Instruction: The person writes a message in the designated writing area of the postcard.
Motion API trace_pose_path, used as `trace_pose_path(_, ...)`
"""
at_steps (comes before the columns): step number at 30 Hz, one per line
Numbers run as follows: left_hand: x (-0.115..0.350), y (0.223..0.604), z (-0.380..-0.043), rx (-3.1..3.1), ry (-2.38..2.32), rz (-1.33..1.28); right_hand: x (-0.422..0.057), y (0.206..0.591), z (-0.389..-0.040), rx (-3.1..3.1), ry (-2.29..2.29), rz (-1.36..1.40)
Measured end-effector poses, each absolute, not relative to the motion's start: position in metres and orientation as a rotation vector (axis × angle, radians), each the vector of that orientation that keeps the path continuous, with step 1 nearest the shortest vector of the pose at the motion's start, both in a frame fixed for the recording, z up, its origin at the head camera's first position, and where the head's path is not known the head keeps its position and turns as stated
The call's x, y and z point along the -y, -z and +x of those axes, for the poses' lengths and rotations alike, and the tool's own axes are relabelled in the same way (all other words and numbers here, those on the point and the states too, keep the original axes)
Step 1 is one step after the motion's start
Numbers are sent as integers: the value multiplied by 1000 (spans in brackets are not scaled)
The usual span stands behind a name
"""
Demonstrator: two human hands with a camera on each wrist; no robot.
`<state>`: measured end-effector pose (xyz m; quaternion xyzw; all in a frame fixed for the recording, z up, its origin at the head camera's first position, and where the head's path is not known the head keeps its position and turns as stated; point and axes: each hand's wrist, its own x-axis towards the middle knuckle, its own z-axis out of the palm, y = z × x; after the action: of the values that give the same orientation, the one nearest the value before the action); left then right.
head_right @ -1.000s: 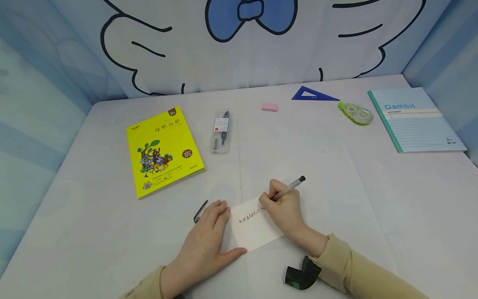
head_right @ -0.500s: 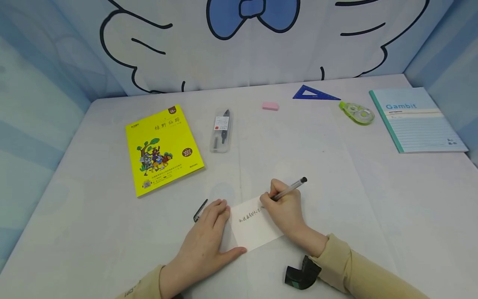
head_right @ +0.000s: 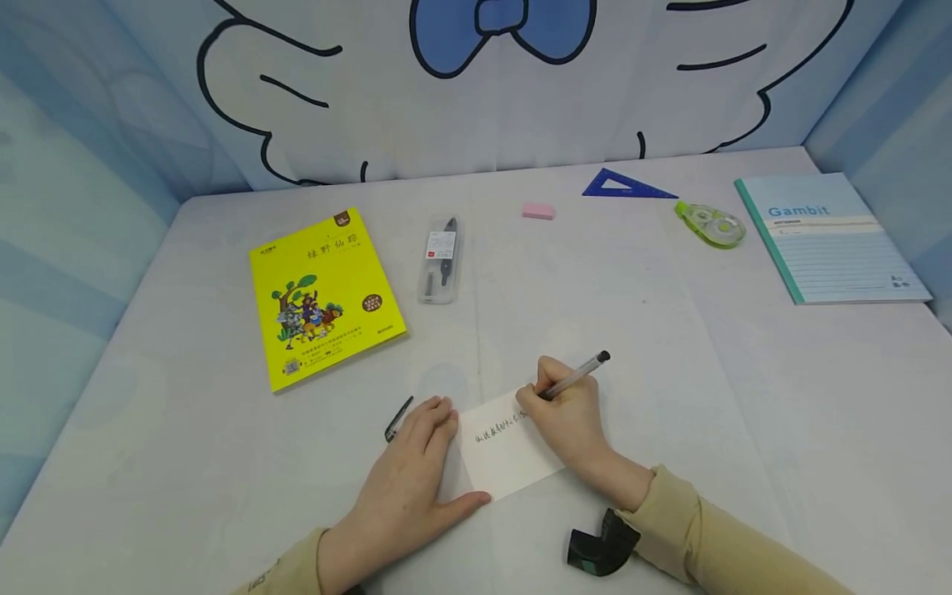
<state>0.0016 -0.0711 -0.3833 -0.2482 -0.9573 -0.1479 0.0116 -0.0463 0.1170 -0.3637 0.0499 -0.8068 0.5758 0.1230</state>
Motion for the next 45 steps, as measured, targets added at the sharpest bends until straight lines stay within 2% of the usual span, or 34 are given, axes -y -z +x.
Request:
trace_pose_path(17, 72, 383, 1, 2997, 460, -787, -117, 364, -46, 2351, -1694, 170)
trace_pose_path(38, 71, 383, 1, 2974, 426, -787, -115, 361, -45, 2332, -1700, 67)
trace_pose_path(45, 72, 385, 1, 2930, 450, -800, -113, 386, -41, 2358, -1784, 176)
